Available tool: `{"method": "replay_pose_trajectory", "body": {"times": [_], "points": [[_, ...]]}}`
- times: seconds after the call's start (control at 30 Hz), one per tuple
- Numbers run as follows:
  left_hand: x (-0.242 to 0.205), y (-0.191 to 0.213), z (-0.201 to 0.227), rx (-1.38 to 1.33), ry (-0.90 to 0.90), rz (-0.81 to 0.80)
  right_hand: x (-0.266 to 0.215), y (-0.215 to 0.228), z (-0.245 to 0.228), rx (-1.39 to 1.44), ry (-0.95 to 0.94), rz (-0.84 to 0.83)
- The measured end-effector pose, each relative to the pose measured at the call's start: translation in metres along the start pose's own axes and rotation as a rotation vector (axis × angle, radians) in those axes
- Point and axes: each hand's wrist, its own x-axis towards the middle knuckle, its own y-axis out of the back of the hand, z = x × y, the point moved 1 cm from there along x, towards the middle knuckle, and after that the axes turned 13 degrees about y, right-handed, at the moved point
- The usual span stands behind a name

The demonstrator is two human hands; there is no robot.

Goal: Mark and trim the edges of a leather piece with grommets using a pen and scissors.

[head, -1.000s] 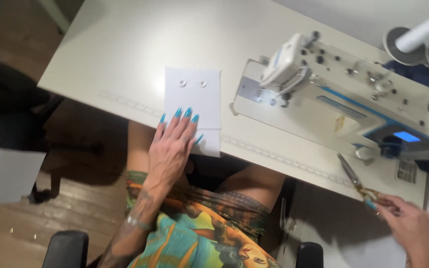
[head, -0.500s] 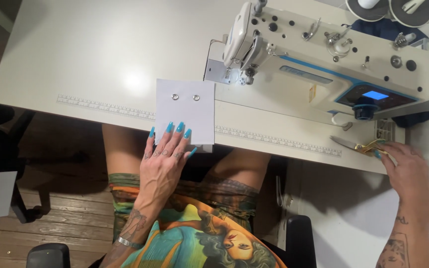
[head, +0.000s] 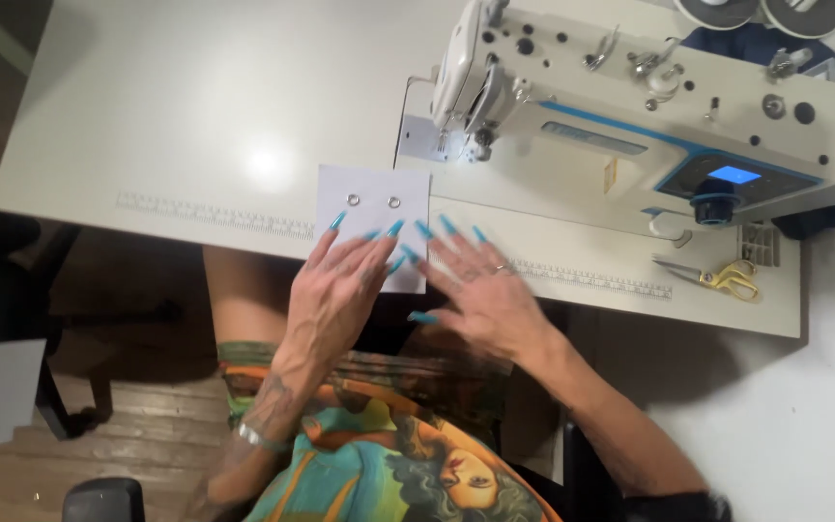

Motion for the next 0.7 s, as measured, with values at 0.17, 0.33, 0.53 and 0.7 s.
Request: {"method": "replay_pose_trajectory", "body": {"times": [0.17,0.33,0.53,0.7], "points": [[0.076,-0.015,0.007,-0.155,-0.122,-0.452,-0.007,-0.009,0.005,-0.115,0.102,-0.206],[0.109,-0.029,-0.027,-0.049,-0.327,-0.665,-0.032,-0.003,0.017,-0.076,0.061,-0.392],[0.117,-0.057,-0.133,0.490,-0.093,-0.013,-0.046,-0.010,0.030,-0.167,0.096,-0.390],[0.120,-0.049,-0.072,0.141,-0.145,-0.401,-0.034,-0.004,0.027,-0.087,0.026,-0.429]]}}
